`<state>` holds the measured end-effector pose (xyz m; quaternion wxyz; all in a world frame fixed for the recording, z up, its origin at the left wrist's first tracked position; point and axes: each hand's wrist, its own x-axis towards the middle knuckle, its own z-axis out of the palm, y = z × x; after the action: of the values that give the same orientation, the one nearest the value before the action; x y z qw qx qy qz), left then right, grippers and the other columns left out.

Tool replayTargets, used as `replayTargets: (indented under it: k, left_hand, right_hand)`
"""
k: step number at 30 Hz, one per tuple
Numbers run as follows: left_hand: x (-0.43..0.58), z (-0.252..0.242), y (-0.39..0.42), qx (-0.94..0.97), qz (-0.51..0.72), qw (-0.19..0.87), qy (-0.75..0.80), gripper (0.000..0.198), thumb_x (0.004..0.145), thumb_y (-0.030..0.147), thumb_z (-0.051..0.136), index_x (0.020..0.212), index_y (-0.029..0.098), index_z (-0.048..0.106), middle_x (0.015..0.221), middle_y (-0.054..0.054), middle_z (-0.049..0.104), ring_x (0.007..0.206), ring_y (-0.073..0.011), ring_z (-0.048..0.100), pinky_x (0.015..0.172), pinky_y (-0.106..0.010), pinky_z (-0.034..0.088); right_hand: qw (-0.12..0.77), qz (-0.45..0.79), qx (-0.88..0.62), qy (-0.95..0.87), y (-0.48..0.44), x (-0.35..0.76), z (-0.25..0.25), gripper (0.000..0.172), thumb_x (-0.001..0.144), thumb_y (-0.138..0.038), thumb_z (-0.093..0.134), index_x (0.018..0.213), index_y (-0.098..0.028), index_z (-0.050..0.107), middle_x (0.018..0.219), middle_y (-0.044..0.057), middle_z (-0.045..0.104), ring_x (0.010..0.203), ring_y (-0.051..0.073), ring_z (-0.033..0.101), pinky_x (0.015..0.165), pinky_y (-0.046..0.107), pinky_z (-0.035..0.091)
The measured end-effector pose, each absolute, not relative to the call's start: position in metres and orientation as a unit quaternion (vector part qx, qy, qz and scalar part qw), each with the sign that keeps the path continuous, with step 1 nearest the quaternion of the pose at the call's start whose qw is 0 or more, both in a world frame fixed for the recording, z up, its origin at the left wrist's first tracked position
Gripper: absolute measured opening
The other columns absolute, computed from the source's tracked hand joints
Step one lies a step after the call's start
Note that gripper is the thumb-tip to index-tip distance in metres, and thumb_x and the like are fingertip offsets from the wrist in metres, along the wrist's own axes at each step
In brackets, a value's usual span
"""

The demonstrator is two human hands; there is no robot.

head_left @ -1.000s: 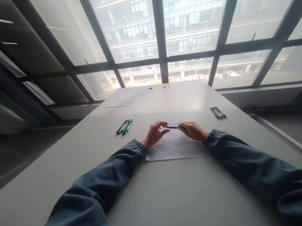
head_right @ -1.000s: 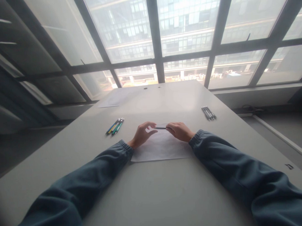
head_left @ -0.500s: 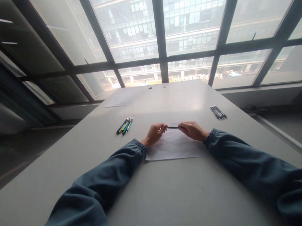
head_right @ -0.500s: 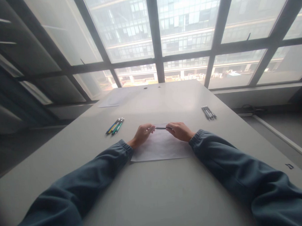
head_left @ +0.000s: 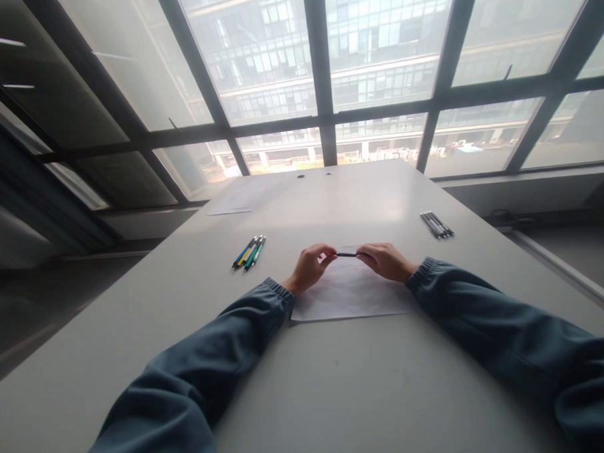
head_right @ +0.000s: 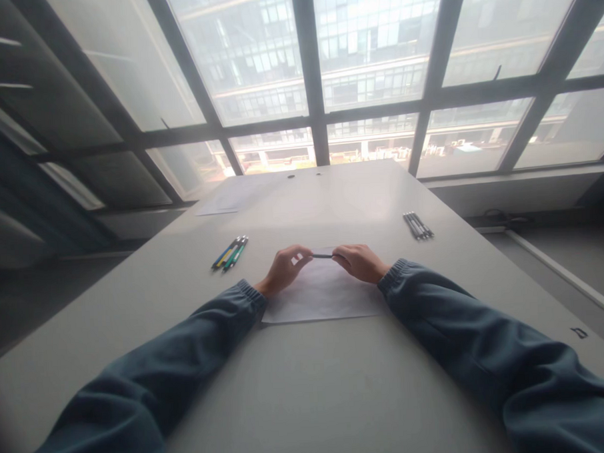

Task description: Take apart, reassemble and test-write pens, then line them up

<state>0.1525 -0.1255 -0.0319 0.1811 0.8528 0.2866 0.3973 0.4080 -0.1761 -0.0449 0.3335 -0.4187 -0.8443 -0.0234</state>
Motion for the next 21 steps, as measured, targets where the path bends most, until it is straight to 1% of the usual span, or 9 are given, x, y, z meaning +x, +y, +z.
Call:
replayTargets:
  k: [5,7,10,12,14,17,19,21]
  left_hand:
    - [0.1520,-0.0310,-0.1258,0.858,0.402,0.171,0.271,0.015,0.092,0.033,0.067,0.091,0.019,0.072,0.086,-0.005,0.073,0.079,-0.0158,0.066,0.073,-0.029,0.054]
    - [0.1522,-0.0317,-0.1259,0.859,0.401,0.170,0.270,0.015,0.090,0.033,0.068,0.096,0.019,0.072,0.089,-0.005,0.074,0.079,-0.0157,0.067,0.073,-0.028,0.053]
    - [0.1528,-0.0333,-0.1259,0.859,0.393,0.178,0.278,0.023,0.091,0.035,0.067,0.108,0.020,0.069,0.094,-0.005,0.074,0.082,-0.0156,0.068,0.075,-0.028,0.053]
    - [0.1527,-0.0337,-0.1259,0.856,0.383,0.189,0.292,0.026,0.095,0.039,0.061,0.110,0.020,0.069,0.096,-0.005,0.074,0.084,-0.0162,0.068,0.076,-0.028,0.052]
    - [0.1520,-0.0330,-0.1259,0.854,0.372,0.199,0.306,0.032,0.098,0.045,0.054,0.105,0.019,0.071,0.094,-0.006,0.075,0.084,-0.0167,0.067,0.076,-0.028,0.051]
    - [0.1502,-0.0311,-0.1257,0.859,0.354,0.195,0.314,0.046,0.101,0.052,0.045,0.087,0.018,0.072,0.083,-0.005,0.073,0.077,-0.0166,0.064,0.074,-0.027,0.049]
    - [0.1492,-0.0304,-0.1254,0.865,0.344,0.188,0.313,0.053,0.102,0.054,0.040,0.076,0.017,0.070,0.075,-0.004,0.070,0.071,-0.0158,0.062,0.073,-0.027,0.047]
    - [0.1488,-0.0306,-0.1251,0.868,0.337,0.191,0.312,0.056,0.102,0.054,0.039,0.073,0.017,0.069,0.069,-0.003,0.067,0.067,-0.0150,0.061,0.071,-0.026,0.045]
  right_hand:
    - [0.330,-0.017,-0.422,-0.845,-0.1763,0.4078,-0.0451,0.025,0.102,-0.034,0.048,0.099,-0.020,0.069,0.084,0.006,0.073,0.070,0.017,0.064,0.068,0.026,0.043]
    - [0.330,-0.017,-0.424,-0.843,-0.1761,0.4075,-0.0452,0.025,0.102,-0.034,0.049,0.099,-0.020,0.069,0.083,0.006,0.073,0.070,0.017,0.064,0.067,0.026,0.043]
    - [0.333,-0.018,-0.423,-0.842,-0.1759,0.4072,-0.0452,0.024,0.101,-0.034,0.050,0.098,-0.020,0.070,0.083,0.006,0.073,0.069,0.017,0.063,0.067,0.026,0.042]
    - [0.337,-0.019,-0.421,-0.842,-0.1758,0.4072,-0.0453,0.024,0.101,-0.034,0.050,0.098,-0.020,0.070,0.082,0.006,0.073,0.068,0.017,0.063,0.067,0.026,0.042]
    - [0.338,-0.020,-0.418,-0.843,-0.1760,0.4073,-0.0455,0.024,0.101,-0.034,0.050,0.098,-0.021,0.070,0.082,0.006,0.073,0.068,0.017,0.062,0.066,0.026,0.042]
    - [0.334,-0.022,-0.413,-0.847,-0.1765,0.4072,-0.0454,0.024,0.101,-0.035,0.049,0.098,-0.020,0.069,0.082,0.006,0.072,0.068,0.016,0.062,0.067,0.026,0.042]
    - [0.331,-0.023,-0.410,-0.850,-0.1770,0.4070,-0.0447,0.025,0.102,-0.034,0.049,0.098,-0.020,0.069,0.082,0.006,0.072,0.068,0.016,0.061,0.066,0.026,0.042]
    - [0.328,-0.024,-0.408,-0.852,-0.1774,0.4067,-0.0439,0.025,0.102,-0.034,0.049,0.097,-0.020,0.068,0.082,0.006,0.072,0.067,0.016,0.061,0.066,0.026,0.042]
